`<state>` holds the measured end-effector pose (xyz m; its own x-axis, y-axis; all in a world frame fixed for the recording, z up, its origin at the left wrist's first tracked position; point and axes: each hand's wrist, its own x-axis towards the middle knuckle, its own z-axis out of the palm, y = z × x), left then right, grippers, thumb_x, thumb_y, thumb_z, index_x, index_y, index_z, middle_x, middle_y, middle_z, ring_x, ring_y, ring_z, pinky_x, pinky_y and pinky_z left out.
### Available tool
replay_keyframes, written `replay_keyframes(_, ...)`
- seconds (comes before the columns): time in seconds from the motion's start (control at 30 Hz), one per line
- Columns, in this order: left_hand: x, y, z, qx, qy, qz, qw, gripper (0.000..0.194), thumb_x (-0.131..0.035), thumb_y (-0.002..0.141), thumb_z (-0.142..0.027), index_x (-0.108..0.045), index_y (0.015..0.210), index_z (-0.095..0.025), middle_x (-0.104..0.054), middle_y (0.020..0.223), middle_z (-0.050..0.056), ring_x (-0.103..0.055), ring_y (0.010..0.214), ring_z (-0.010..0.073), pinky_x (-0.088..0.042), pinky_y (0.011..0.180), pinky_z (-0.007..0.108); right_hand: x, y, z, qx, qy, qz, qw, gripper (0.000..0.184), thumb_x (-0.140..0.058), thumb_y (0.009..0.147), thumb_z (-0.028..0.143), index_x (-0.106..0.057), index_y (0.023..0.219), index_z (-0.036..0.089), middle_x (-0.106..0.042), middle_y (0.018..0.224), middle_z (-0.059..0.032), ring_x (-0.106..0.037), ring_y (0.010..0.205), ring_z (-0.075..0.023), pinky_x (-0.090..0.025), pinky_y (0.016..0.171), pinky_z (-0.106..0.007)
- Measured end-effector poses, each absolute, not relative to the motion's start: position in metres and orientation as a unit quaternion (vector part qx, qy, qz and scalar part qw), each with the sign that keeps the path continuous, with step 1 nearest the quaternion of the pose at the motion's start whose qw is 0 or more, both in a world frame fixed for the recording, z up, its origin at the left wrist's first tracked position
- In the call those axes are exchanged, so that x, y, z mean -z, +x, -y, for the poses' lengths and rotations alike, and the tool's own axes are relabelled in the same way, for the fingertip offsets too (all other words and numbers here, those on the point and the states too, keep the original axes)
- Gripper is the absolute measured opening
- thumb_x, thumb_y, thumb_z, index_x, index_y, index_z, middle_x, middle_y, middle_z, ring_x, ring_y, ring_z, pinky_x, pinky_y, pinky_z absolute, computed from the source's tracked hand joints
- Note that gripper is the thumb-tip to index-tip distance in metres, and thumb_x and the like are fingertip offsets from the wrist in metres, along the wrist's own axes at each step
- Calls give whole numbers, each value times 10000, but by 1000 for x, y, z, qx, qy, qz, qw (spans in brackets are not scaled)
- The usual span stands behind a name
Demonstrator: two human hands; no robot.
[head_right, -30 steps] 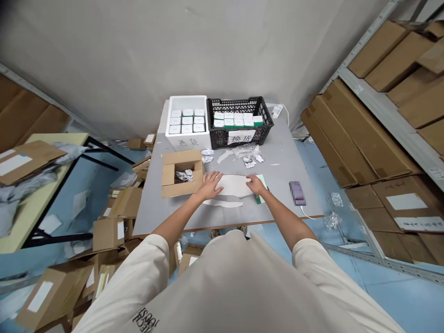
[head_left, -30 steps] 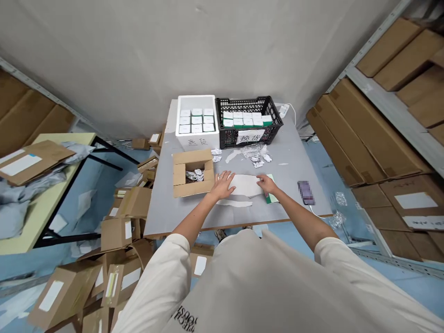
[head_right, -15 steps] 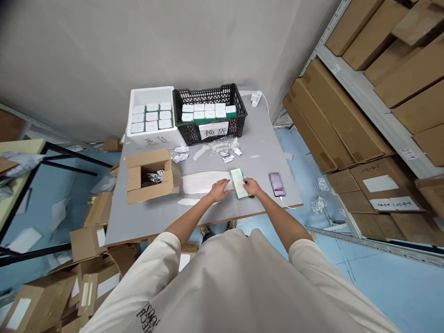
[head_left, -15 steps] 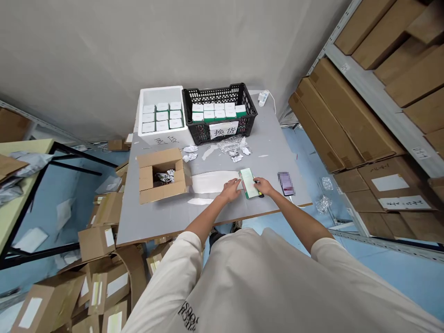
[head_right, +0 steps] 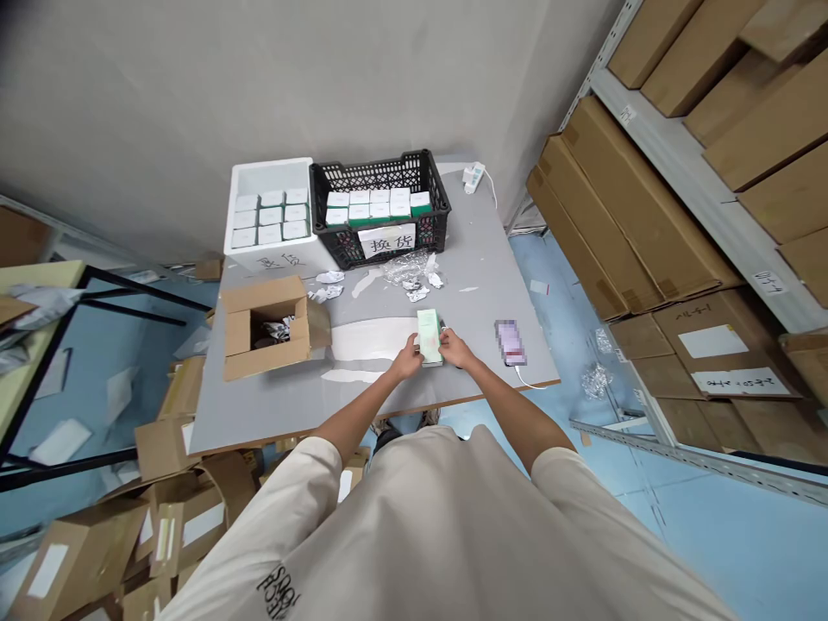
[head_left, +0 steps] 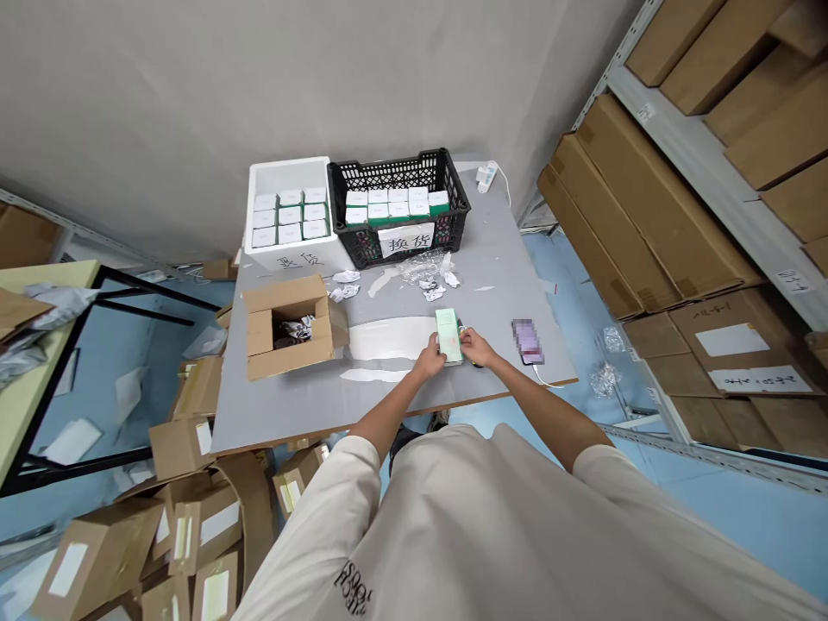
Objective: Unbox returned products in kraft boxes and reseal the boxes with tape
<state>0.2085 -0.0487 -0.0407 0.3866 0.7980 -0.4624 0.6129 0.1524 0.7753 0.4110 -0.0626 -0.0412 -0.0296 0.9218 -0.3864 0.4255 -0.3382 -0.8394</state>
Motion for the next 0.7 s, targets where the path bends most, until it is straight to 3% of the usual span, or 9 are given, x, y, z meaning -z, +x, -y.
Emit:
replay_keyframes(0.17, 22, 184, 38, -150, 598, -611, 496, 707, -446, 930, -287, -220, 1597, -214, -607, 1462, 118, -695, 1153, 231, -525, 1007, 388, 30, 389, 51, -521, -608, 520, 298, 265, -584, 816, 286, -524, 1074, 278, -744, 1053, -7, -703, 986, -201, -549, 900, -358)
replay_keyframes(0.37, -8, 153, 31, -181, 583, -642, 464, 631, -369, 977, -309, -265, 1599, -269, -637, 1427, 68, -662, 1194, 242, -515, 1017, 403, 11, 354, 32, -516, -581, 543, 319, 289, -573, 920, 402, -550, 1180, 279, -738, 1174, -32, -690, 1049, -210, -528, 980, -395)
replay_keyframes(0.5, -10, 136, 32, -259, 534, -631, 500, 671, -463, 917, -243, -319, 1572, -241, -606, 1460, 98, -642, 1217, 237, -527, 991, 384, -2, 328, 19, -504, -563, 572, 319, 483, -635, 911, 459, -551, 1343, 262, -682, 1311, -75, -640, 1203, -234, -508, 1043, -408)
replay_keyframes(0.63, -3, 120, 33, -313, 536, -601, 504, 880, -636, 757, -132, -311, 1571, -207, -552, 1502, 147, -608, 1267, 260, -545, 948, 357, -10, 303, 10, -480, -538, 620, 310, 796, -741, 822, 378, -427, 1539, 233, -584, 1458, -132, -561, 1332, -285, -476, 1100, -449)
replay_keyframes(0.7, 1, 114, 33, -317, 549, -601, 487, 965, -692, 699, -103, -303, 1577, -200, -509, 1531, 170, -604, 1266, 286, -539, 977, 388, -11, 293, 8, -461, -535, 639, 304, 847, -744, 794, 320, -403, 1565, 242, -572, 1469, -130, -550, 1338, -298, -476, 1104, -471)
